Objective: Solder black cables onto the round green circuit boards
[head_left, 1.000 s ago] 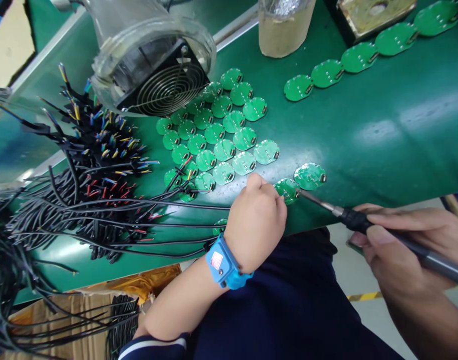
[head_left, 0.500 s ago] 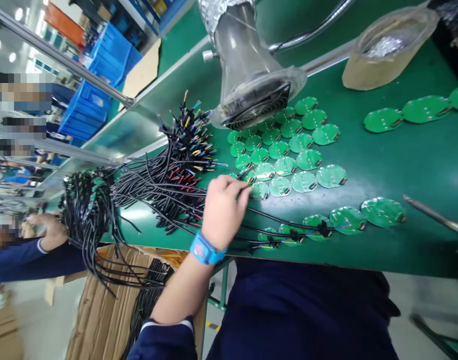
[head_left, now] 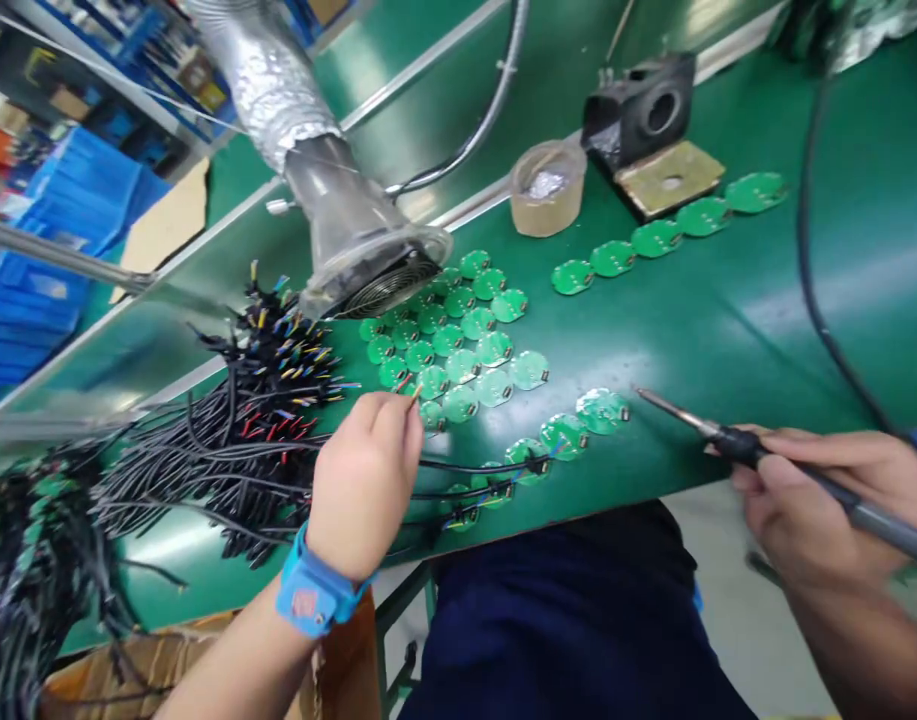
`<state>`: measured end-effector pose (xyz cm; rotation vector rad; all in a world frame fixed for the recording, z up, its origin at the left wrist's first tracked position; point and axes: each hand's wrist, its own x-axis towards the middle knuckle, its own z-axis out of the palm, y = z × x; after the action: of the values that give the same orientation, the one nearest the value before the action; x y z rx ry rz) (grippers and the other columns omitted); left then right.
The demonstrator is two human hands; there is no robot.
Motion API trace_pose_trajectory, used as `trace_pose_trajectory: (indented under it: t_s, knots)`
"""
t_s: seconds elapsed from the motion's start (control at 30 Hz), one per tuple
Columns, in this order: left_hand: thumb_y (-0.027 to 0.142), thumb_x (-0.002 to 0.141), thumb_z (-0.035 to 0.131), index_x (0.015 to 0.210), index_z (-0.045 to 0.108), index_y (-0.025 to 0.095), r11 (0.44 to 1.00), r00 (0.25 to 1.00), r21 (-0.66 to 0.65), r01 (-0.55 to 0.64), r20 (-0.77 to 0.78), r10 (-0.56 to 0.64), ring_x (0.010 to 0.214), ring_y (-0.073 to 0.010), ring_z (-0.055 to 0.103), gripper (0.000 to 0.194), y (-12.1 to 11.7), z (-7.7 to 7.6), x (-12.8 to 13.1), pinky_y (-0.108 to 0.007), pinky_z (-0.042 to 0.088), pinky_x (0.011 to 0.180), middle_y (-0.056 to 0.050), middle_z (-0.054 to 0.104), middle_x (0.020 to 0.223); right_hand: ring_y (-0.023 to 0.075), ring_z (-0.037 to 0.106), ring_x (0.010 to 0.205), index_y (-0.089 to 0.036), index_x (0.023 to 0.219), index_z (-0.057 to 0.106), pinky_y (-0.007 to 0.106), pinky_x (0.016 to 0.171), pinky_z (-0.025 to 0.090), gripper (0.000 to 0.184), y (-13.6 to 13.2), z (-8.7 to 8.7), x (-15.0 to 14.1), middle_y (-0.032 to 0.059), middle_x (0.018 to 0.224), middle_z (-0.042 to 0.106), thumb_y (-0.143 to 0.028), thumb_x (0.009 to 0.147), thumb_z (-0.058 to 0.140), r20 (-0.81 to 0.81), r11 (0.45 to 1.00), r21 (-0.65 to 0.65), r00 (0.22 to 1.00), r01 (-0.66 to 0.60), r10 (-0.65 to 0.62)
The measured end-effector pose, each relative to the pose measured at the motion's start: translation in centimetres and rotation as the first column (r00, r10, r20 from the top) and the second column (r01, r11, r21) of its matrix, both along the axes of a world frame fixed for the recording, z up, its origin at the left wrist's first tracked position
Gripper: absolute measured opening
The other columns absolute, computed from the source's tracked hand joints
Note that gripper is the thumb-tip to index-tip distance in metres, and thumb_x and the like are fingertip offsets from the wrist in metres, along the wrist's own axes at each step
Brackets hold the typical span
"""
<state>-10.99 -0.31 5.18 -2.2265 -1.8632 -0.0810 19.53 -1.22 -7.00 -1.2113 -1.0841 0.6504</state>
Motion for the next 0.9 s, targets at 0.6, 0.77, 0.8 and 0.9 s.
trace_pose_trajectory:
  t_s: [0.6, 0.77, 0.8, 0.9]
  knots:
    - [0.010, 0.087, 0.045, 0.089, 0.054, 0.011, 0.885, 0.897, -0.183, 0.428, 0.208, -0.390, 0.085, -0.0206, 0.050, 0.010, 0.4, -6.8, 11.5, -0.034, 0.049, 0.077, -0.009, 0.053, 0.084, 0.0209, 0.061, 0.062, -0.018, 0.089, 0.063, 0.043, 0.063, 0.054, 0.031, -1.9, 1.3, 1.2, 0.0016, 0.065, 0.059, -0.002, 0.062, 0.062, 0.082, 0.959, 0.122, 0.966, -0.256, 0.247]
    - [0.009, 0.087, 0.046, 0.080, 0.054, 0.015, 0.875, 0.872, -0.139, 0.463, 0.247, -0.422, 0.081, -0.0201, 0.050, 0.012, 0.5, -7.2, 11.3, -0.035, 0.048, 0.073, -0.007, 0.053, 0.080, 0.0228, 0.063, 0.071, -0.020, 0.091, 0.062, 0.041, 0.064, 0.055, 0.031, -2.0, 1.6, 1.0, 0.0032, 0.073, 0.062, -0.004, 0.064, 0.063, 0.187, 0.960, 0.076, 0.949, -0.271, 0.253]
    - [0.009, 0.087, 0.046, 0.078, 0.054, 0.015, 0.881, 0.866, -0.107, 0.462, 0.271, -0.421, 0.081, -0.0199, 0.050, 0.012, 0.6, -7.2, 11.3, -0.034, 0.048, 0.073, -0.007, 0.053, 0.079, 0.0225, 0.063, 0.071, -0.020, 0.091, 0.062, 0.041, 0.064, 0.055, 0.031, -2.0, 1.5, 1.0, 0.0032, 0.073, 0.062, -0.005, 0.065, 0.063, 0.189, 0.960, 0.071, 0.948, -0.272, 0.255]
    - [0.011, 0.087, 0.047, 0.075, 0.054, 0.014, 0.902, 0.852, -0.017, 0.431, 0.336, -0.401, 0.079, -0.0192, 0.050, 0.014, 0.8, -7.3, 11.5, -0.034, 0.049, 0.072, -0.007, 0.054, 0.075, 0.0219, 0.063, 0.070, -0.020, 0.091, 0.061, 0.040, 0.064, 0.055, 0.031, -1.8, 1.2, 0.9, 0.0027, 0.074, 0.061, -0.004, 0.065, 0.063, 0.190, 0.959, 0.070, 0.948, -0.274, 0.257]
